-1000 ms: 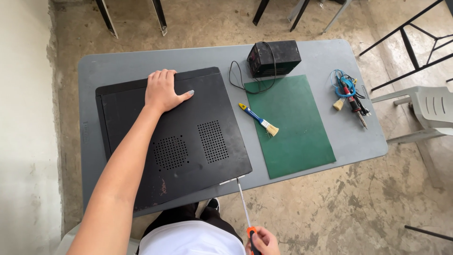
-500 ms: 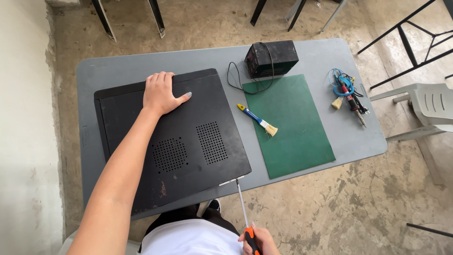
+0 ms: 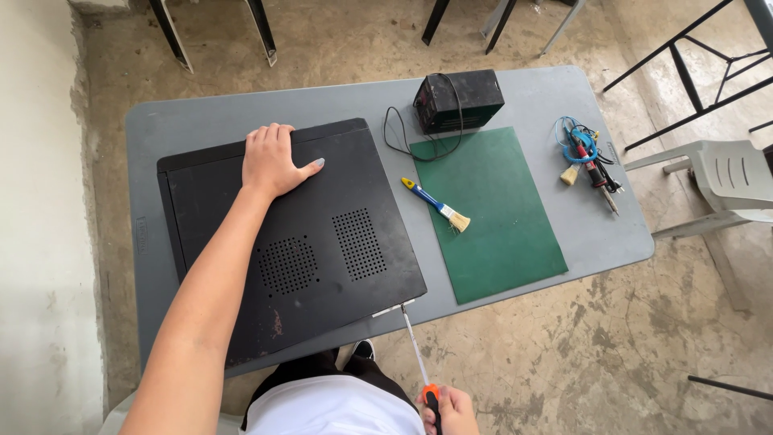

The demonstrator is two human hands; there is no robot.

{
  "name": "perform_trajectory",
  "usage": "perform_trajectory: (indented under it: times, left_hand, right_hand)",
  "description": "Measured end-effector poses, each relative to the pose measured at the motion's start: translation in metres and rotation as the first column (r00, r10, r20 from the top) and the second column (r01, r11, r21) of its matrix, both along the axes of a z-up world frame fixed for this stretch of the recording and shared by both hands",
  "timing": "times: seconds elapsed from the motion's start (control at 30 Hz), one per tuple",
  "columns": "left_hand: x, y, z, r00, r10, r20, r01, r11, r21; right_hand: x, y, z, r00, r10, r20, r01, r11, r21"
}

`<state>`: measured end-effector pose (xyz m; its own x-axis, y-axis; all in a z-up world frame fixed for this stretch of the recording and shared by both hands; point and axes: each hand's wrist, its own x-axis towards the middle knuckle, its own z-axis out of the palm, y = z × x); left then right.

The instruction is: The person is finishing the assembly of a computer by connecting the hard drive, organizing internal cables, and then placing and securing the side panel of the CPU case.

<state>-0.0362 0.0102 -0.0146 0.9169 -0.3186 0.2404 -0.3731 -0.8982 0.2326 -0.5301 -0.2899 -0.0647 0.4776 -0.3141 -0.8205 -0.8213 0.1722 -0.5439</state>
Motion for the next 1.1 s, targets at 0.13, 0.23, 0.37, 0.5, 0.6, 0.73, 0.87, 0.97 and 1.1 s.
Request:
perform_trajectory:
  times: [0.13, 0.23, 0.37, 0.5, 0.6, 0.73, 0.87, 0.97, 1.1]
  left_hand:
    - [0.002, 0.0, -0.001, 1.0, -0.007, -0.007, 0.007, 1.0, -0.017]
    - [0.002, 0.0, -0.002, 1.0, -0.008, 0.004, 0.008, 1.0, -0.021]
    - [0.002, 0.0, -0.002, 1.0, -0.012, 0.001, 0.012, 1.0, -0.013]
    - [0.003, -0.001, -0.002, 1.0, 0.008, -0.003, -0.008, 1.0, 0.007]
    - [0.003, 0.0, -0.003, 1.0, 0.003, 0.018, -0.003, 1.0, 0.015]
    - [0.003, 0.001, -0.003, 1.0, -0.001, -0.002, 0.001, 1.0, -0.004]
    - [0.001, 0.0, 0.002, 1.0, 0.0, -0.03, 0.0, 1.0, -0.004]
    - [0.001, 0.0, 0.004, 1.0, -0.005, -0.024, 0.005, 1.0, -0.022]
    - [0.0, 0.0, 0.002, 1.0, 0.001, -0.011, -0.001, 1.0, -0.018]
  right_hand:
    - [0.013, -0.016, 0.032, 0.962, -0.255, 0.1, 0.076, 0.598, 0.798]
    - [0.024, -0.018, 0.051, 0.991, -0.121, 0.058, 0.09, 0.92, 0.381]
    - [0.045, 0.032, 0.117, 0.985, -0.172, -0.008, 0.169, 0.978, -0.12]
    - [0.02, 0.022, 0.056, 0.983, 0.168, 0.068, -0.109, 0.848, -0.518]
    - [0.016, 0.008, 0.014, 0.988, 0.084, 0.131, -0.073, 0.994, -0.085]
    - [0.015, 0.012, 0.006, 0.954, -0.263, 0.144, 0.095, 0.72, 0.687]
    - [0.042, 0.027, 0.083, 0.937, -0.348, 0.017, 0.292, 0.812, 0.506]
    - [0.044, 0.029, 0.091, 0.993, -0.105, 0.057, 0.093, 0.978, 0.187]
    - [0.043, 0.048, 0.105, 0.994, -0.079, 0.071, 0.096, 0.952, -0.29]
